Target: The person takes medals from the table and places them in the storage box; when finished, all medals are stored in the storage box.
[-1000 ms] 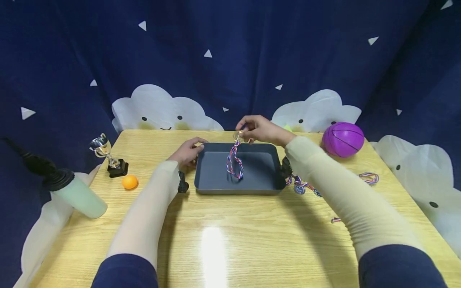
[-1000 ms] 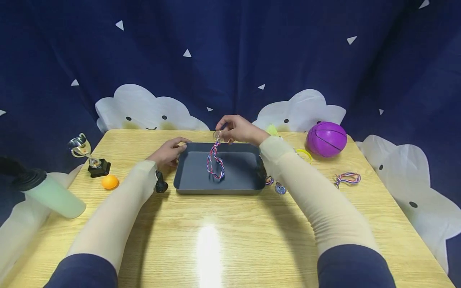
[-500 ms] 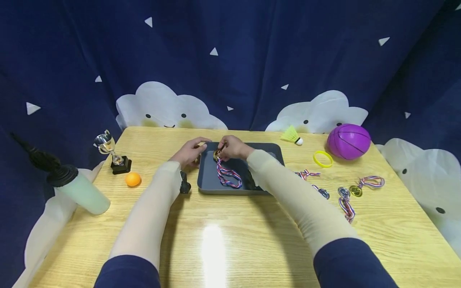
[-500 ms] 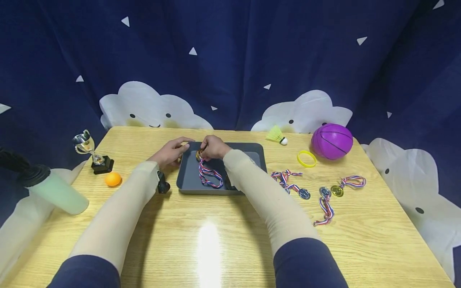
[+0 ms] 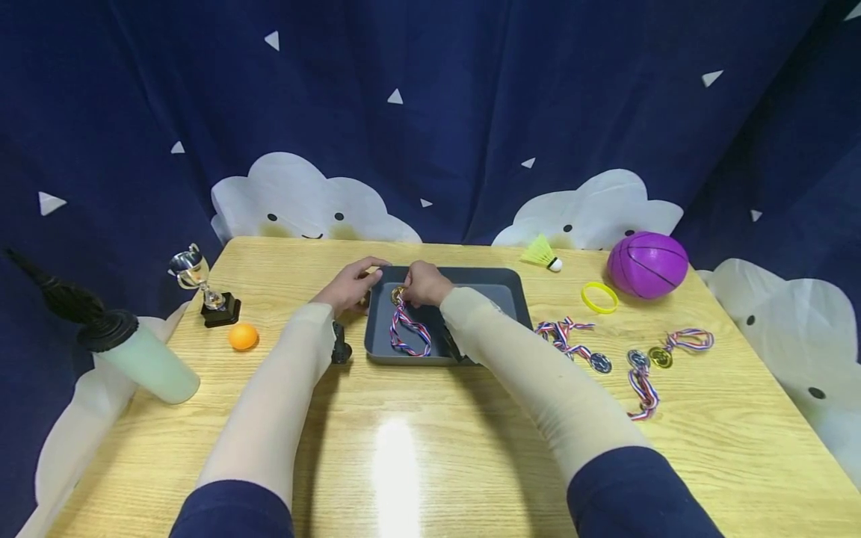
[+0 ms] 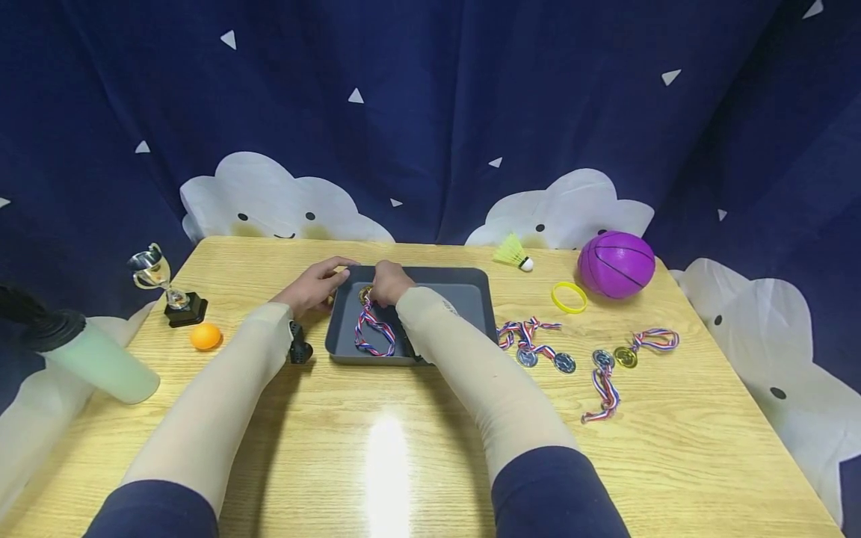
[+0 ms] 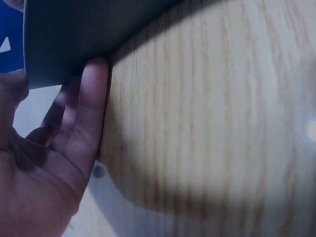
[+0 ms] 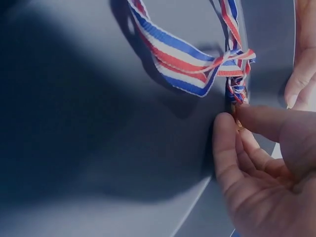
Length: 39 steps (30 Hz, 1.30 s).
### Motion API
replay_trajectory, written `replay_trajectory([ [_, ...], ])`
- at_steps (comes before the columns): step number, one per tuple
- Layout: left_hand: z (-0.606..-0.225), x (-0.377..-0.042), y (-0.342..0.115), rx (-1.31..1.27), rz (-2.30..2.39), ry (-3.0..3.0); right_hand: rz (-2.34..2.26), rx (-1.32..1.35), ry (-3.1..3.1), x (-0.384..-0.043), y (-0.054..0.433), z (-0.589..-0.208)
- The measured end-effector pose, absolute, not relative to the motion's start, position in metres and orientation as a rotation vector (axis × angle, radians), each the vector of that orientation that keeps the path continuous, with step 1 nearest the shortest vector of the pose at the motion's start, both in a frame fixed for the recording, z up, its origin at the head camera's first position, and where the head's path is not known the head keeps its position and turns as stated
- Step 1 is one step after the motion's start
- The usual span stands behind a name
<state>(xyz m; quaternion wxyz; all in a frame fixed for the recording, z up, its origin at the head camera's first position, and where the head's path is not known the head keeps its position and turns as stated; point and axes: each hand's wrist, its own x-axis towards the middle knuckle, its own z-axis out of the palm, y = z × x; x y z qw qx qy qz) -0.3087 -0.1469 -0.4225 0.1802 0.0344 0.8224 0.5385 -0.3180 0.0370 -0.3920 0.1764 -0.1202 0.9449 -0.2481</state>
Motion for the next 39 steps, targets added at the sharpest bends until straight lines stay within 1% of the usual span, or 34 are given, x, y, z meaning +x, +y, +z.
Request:
replay_trajectory([
  [6, -0.423, -0.31, -0.147, 0.109, 1.52, 2.325, -0.634, -0.309, 2.672, -0.323, 0.034, -0.393],
  [13, -0.423, -0.309, -0.146, 0.097, 1.526, 2.31, -0.645, -0.369, 2.657, -0.317, 0.038, -0.386],
  [18, -0.423, -0.309, -0.146, 0.108, 1.52, 2.308, -0.664, -0.409, 2.605, -0.319, 0.049, -0.371],
  [21, -0.422, -0.308, -0.146, 0.12, 1.519, 2.312, -0.695, -0.429, 2.559, -0.322, 0.062, -0.354],
  [25, -0.422, -0.307, -0.147, 0.14, 1.517, 2.324, -0.69, -0.5, 2.573, -0.32, 0.092, -0.331],
  [31, -0.423, -0.308, -0.147, 0.151, 1.514, 2.318, -0.708, -0.621, 2.626, -0.305, 0.162, -0.312],
  [35, -0.424, -0.309, -0.148, 0.139, 1.508, 2.314, -0.728, -0.613, 2.629, -0.286, 0.212, -0.313],
  [39, -0.425, -0.309, -0.148, 0.13, 1.503, 2.317, -0.762, -0.541, 2.605, -0.265, 0.257, -0.325],
])
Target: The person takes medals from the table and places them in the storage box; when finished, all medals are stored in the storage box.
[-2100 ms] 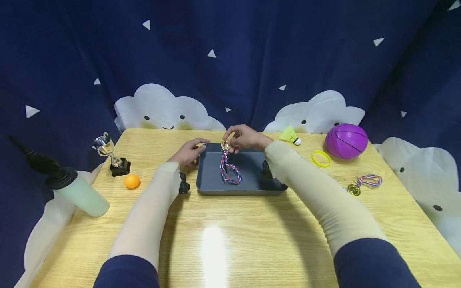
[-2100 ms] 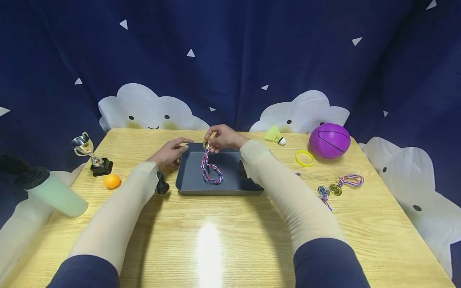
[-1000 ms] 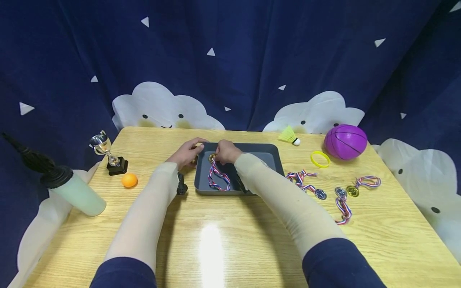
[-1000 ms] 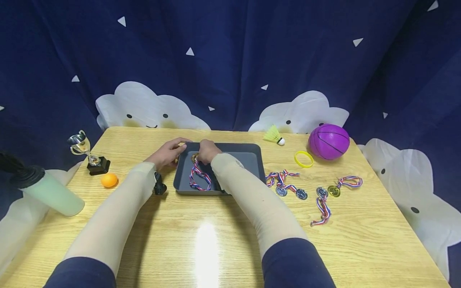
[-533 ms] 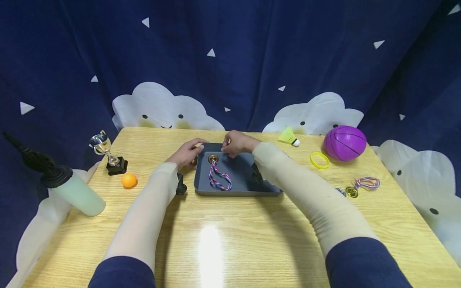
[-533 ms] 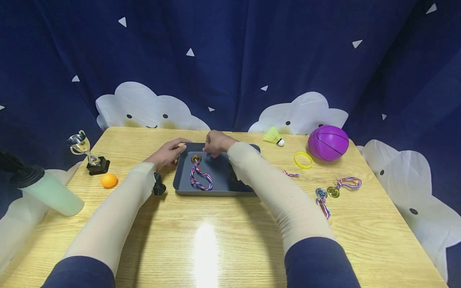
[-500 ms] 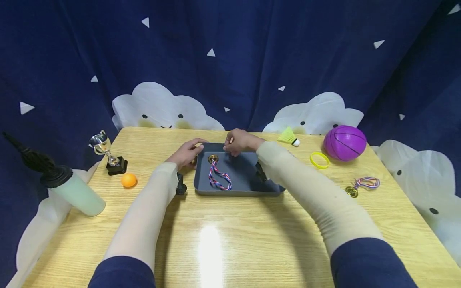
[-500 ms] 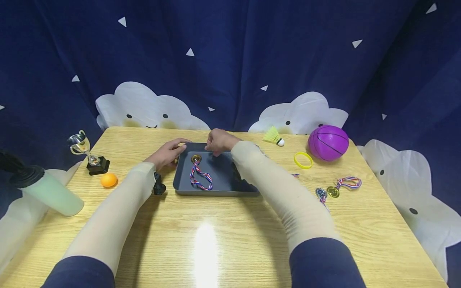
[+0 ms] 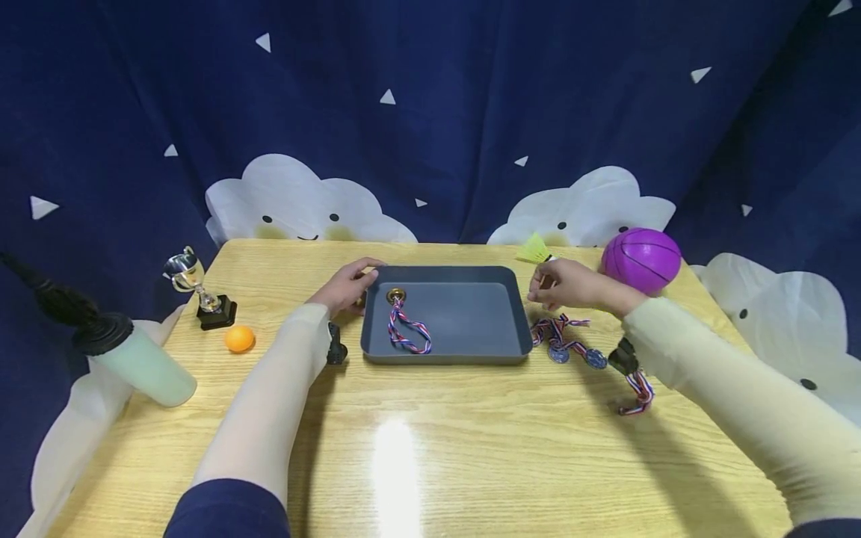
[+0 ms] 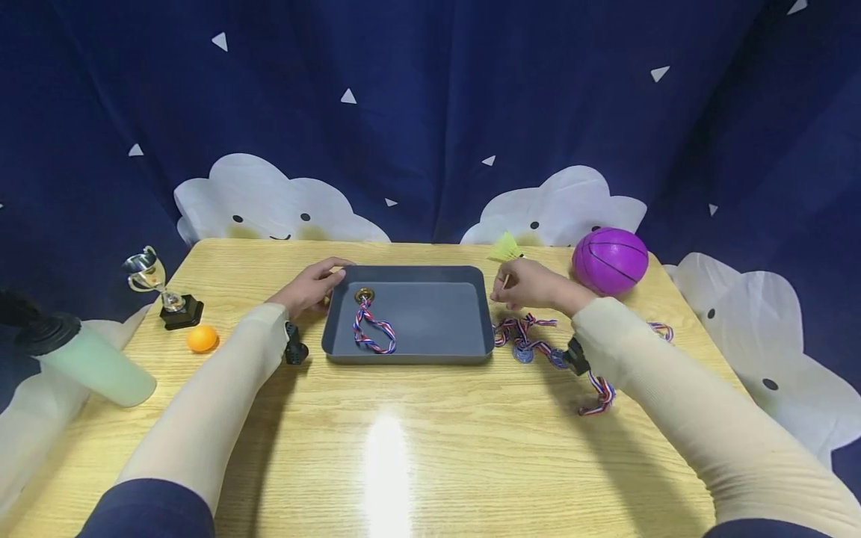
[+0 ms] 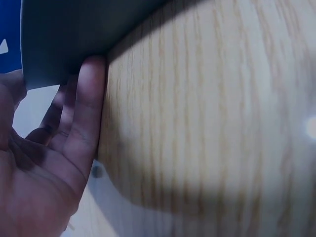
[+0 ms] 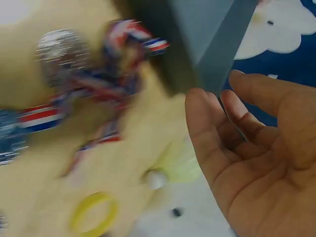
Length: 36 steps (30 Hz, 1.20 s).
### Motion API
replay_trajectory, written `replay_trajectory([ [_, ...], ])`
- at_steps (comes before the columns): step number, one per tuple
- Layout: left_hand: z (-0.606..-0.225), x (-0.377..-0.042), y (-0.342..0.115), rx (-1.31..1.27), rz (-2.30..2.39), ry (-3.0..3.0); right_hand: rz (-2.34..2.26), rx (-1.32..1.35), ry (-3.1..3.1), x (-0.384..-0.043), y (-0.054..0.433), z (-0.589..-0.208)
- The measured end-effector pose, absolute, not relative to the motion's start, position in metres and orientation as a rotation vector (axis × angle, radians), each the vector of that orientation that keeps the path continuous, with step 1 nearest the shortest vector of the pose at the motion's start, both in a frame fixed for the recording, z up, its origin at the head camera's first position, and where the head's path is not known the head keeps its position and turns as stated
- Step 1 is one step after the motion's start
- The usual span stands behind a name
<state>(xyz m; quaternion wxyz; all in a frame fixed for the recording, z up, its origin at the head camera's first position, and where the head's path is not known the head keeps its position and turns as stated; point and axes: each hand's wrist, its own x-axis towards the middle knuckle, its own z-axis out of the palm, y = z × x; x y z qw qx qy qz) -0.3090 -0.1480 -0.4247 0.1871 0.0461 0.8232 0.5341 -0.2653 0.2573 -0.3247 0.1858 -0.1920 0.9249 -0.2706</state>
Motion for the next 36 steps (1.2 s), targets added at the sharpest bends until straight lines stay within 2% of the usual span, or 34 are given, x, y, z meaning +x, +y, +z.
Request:
replay_trajectory([
  [10, -0.425, -0.31, -0.147, 0.12, 1.513, 2.32, -0.549, -0.546, 2.697, -0.221, 0.334, -0.36],
  [21, -0.426, -0.31, -0.147, 0.119, 1.511, 2.321, -0.478, -0.479, 2.718, -0.205, 0.355, -0.38],
  [26, -0.425, -0.31, -0.147, 0.13, 1.519, 2.313, -0.619, -0.485, 2.662, -0.208, 0.362, -0.377],
  [30, -0.426, -0.311, -0.147, 0.121, 1.515, 2.308, -0.803, -0.408, 2.547, -0.209, 0.365, -0.362],
  [36, -0.426, -0.311, -0.147, 0.108, 1.51, 2.316, -0.888, -0.454, 2.617, -0.215, 0.366, -0.342],
])
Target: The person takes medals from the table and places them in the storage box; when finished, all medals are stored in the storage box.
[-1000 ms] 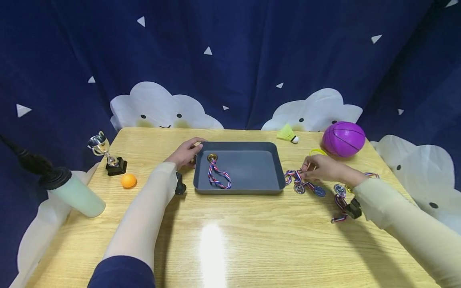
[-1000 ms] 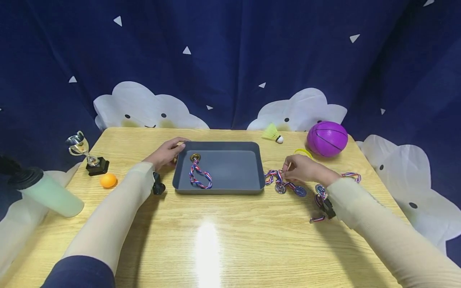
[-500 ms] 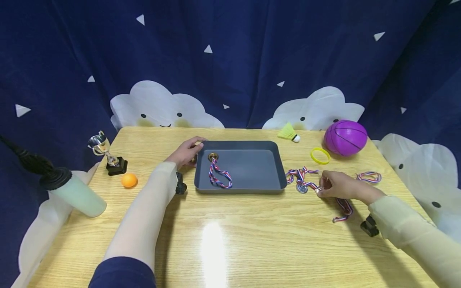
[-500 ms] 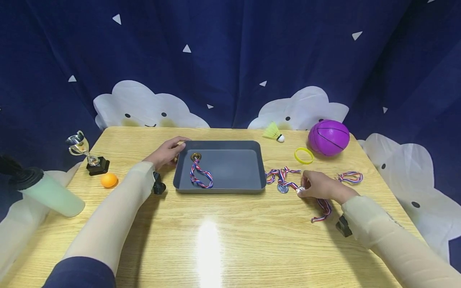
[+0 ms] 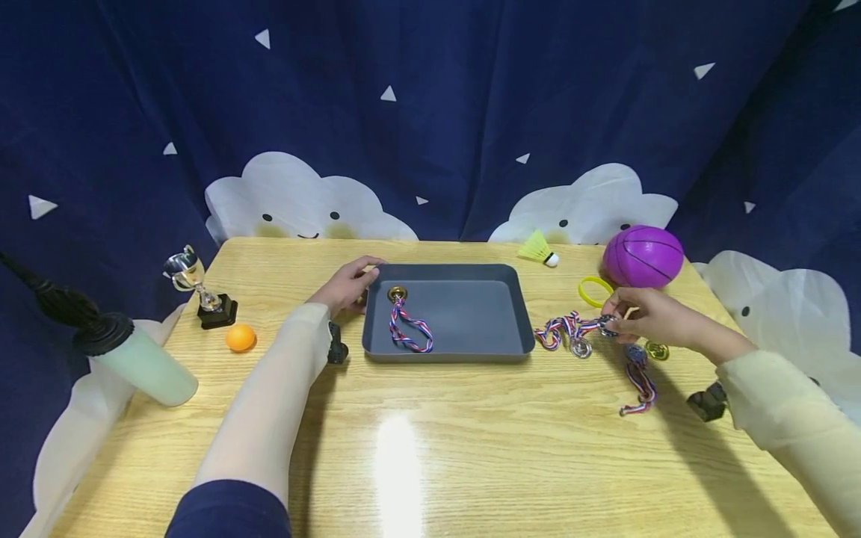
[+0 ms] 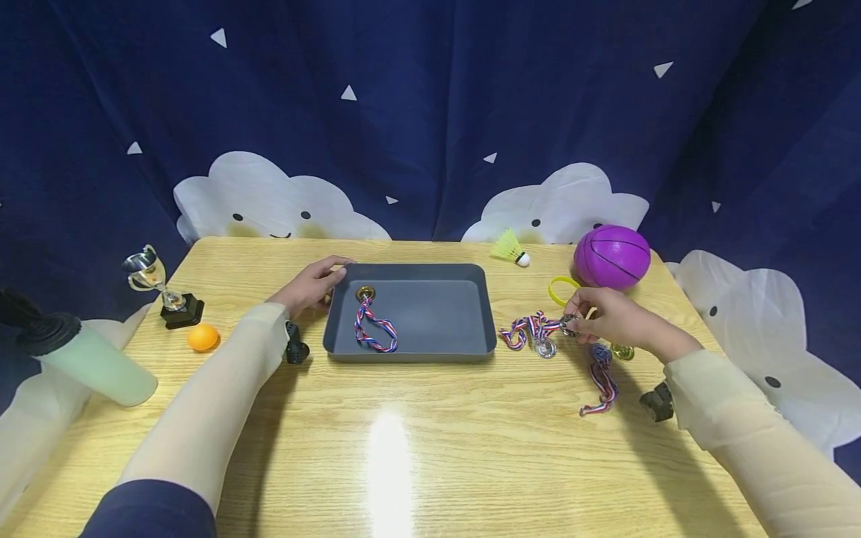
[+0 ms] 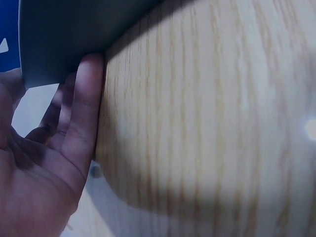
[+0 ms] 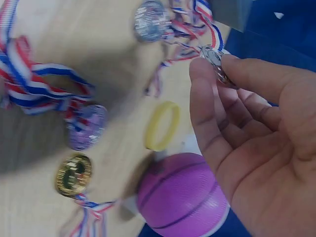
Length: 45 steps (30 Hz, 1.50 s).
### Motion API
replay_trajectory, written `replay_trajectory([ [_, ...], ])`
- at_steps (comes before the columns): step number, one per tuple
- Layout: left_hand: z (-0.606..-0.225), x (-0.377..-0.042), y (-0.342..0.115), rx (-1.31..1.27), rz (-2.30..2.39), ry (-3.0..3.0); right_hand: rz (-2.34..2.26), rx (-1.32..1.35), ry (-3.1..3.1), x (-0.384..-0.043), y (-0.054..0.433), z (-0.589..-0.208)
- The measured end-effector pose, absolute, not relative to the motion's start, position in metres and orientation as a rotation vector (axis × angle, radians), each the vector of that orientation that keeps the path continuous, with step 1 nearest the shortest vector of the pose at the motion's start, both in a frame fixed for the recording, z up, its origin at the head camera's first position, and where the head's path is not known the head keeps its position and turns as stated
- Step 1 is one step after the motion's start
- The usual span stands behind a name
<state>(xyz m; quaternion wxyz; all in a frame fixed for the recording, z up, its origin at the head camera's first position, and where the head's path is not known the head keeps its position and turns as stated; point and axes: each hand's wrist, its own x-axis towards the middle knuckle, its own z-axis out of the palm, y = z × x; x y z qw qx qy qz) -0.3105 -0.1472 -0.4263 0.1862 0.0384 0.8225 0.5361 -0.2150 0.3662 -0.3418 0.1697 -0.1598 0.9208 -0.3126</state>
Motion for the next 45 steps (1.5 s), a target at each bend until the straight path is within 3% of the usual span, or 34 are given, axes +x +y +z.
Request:
replay_trajectory([
  [26, -0.426, -0.307, -0.146, 0.125, 1.523, 2.319, -1.097, -0.706, 2.911, -0.231, 0.346, -0.291],
  [33, -0.425, -0.305, -0.147, 0.137, 1.541, 2.303, -0.987, -0.539, 3.088, -0.23, 0.339, -0.276],
  [41, -0.426, -0.306, -0.147, 0.134, 1.537, 2.312, -0.86, -0.69, 2.906, -0.234, 0.334, -0.292],
  [45, -0.425, -0.306, -0.147, 0.136, 1.528, 2.323, -0.8, -0.64, 2.794, -0.235, 0.329, -0.312],
])
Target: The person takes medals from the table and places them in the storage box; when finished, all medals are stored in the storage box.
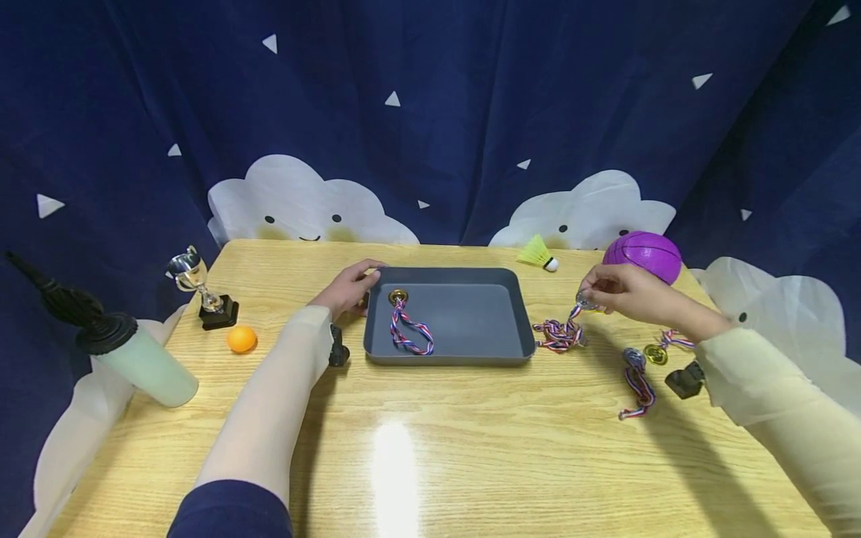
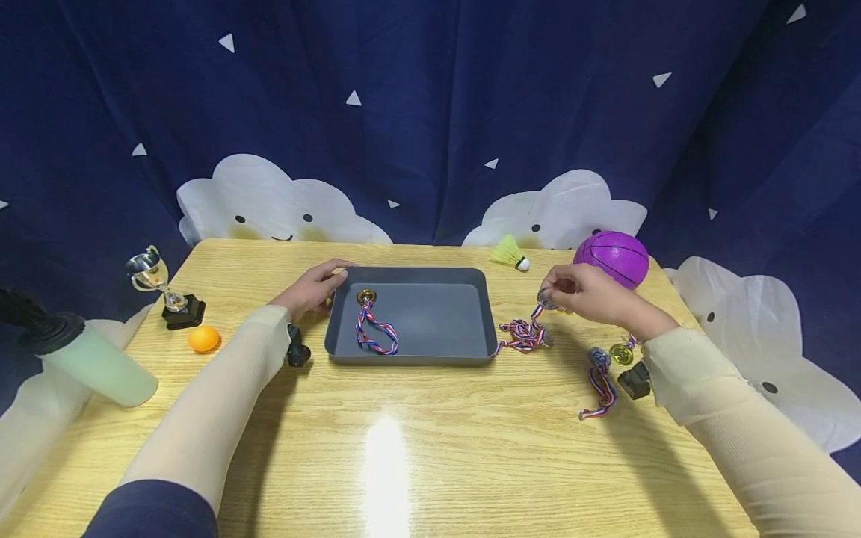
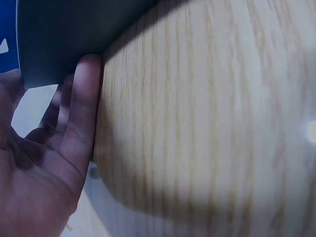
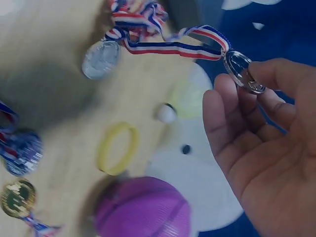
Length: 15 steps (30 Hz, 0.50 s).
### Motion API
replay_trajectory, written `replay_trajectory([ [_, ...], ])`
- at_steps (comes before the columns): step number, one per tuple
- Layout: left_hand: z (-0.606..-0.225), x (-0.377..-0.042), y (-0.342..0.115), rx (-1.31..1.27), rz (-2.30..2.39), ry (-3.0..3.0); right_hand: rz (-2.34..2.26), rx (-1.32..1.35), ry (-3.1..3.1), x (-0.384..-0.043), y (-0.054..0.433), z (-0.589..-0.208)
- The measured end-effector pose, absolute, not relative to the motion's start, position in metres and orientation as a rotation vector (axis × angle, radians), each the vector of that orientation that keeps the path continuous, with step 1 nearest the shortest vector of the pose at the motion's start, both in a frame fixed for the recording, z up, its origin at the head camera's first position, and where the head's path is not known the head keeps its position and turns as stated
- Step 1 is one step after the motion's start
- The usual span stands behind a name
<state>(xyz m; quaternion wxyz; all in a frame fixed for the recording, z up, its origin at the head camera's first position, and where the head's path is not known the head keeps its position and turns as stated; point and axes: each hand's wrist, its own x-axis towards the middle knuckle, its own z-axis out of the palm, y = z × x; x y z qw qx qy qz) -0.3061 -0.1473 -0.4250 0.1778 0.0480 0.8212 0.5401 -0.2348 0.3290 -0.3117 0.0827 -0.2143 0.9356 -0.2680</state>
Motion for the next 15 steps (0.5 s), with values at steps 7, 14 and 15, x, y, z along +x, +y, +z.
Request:
replay_trajectory([
  [7, -0.426, -0.306, -0.148, 0.156, 1.546, 2.296, -0.764, -0.567, 2.73, -0.239, 0.324, -0.336],
  [14, -0.427, -0.308, -0.149, 0.136, 1.564, 2.284, -0.82, -0.572, 2.594, -0.241, 0.318, -0.347],
  [15, -0.427, -0.308, -0.149, 0.132, 1.567, 2.282, -0.833, -0.567, 2.542, -0.24, 0.318, -0.349],
])
